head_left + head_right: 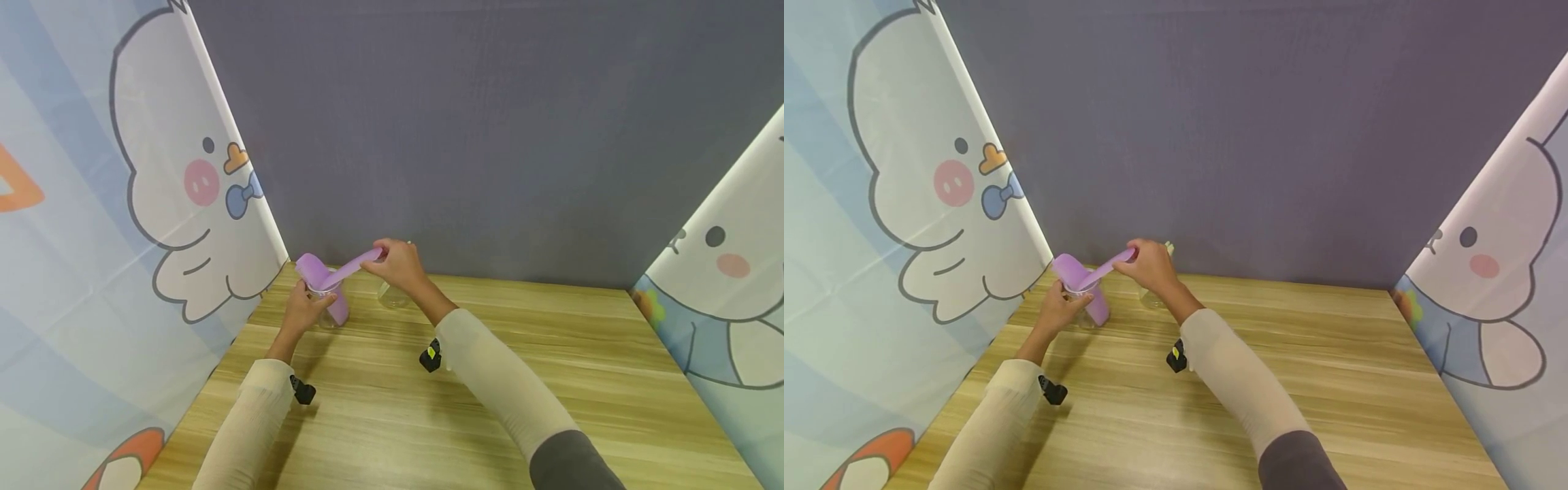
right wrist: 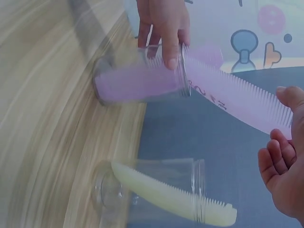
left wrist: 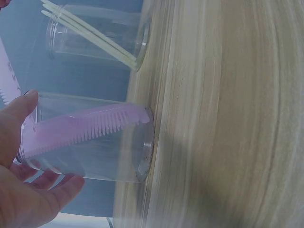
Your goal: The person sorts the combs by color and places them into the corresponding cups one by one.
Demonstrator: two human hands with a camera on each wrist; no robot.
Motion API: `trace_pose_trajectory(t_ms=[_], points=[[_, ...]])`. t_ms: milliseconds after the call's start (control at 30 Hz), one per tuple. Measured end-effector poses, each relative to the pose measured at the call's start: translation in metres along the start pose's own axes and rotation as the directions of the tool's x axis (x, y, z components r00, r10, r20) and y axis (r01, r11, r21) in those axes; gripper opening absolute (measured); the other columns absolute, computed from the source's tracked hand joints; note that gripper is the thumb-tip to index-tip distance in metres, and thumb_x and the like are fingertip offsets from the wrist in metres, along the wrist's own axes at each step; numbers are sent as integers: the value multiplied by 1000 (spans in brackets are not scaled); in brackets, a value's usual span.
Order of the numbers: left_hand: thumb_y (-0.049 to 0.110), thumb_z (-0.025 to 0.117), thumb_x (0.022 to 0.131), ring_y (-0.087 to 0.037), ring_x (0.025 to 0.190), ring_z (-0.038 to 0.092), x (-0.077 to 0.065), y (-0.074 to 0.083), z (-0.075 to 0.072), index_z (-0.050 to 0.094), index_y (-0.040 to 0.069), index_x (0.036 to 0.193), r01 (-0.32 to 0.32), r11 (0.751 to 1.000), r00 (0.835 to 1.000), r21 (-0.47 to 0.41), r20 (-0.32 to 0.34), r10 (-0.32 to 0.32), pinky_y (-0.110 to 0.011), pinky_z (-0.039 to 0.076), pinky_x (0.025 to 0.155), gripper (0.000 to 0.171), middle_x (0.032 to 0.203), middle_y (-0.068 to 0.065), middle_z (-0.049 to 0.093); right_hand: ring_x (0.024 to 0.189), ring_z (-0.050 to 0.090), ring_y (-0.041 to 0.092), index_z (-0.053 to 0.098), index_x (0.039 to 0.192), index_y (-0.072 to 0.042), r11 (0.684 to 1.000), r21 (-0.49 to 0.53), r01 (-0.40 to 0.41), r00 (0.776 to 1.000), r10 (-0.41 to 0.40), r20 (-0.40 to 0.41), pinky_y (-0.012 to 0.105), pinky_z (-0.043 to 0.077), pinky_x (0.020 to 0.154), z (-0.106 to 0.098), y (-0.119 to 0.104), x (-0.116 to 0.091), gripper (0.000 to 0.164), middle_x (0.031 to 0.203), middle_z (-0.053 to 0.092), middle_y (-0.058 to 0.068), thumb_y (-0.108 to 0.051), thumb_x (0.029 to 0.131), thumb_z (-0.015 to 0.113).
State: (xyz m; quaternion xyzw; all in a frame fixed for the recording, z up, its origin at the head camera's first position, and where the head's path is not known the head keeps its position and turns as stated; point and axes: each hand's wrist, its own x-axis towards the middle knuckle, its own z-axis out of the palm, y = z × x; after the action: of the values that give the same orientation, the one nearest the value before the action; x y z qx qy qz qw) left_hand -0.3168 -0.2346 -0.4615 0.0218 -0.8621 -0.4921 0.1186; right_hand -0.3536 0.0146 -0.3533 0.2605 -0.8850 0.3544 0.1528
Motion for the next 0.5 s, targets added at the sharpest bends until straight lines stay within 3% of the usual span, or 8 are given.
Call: trace_pose_trajectory(t_ms=[333, 500], points=[[27, 79, 89, -43, 127, 55, 2, -3, 0, 43, -6, 141, -9, 1000, 1000, -5, 3, 9, -58, 47, 105, 71, 137, -28, 56, 89, 75, 23, 71, 121, 0, 996, 87, -26, 998, 31, -57, 35, 61, 81, 10, -9, 8, 52, 102, 78, 12, -35, 84, 84], [27, 79, 89, -45, 129, 54, 3, -4, 0, 41, -6, 143, -8, 1000, 1000, -1, 9, 8, -59, 45, 108, 73, 138, -29, 55, 97, 73, 22, 68, 130, -4, 989, 141, -39, 999, 40, -5, 35, 59, 87, 14, -18, 11, 56, 110, 77, 8, -38, 86, 81]])
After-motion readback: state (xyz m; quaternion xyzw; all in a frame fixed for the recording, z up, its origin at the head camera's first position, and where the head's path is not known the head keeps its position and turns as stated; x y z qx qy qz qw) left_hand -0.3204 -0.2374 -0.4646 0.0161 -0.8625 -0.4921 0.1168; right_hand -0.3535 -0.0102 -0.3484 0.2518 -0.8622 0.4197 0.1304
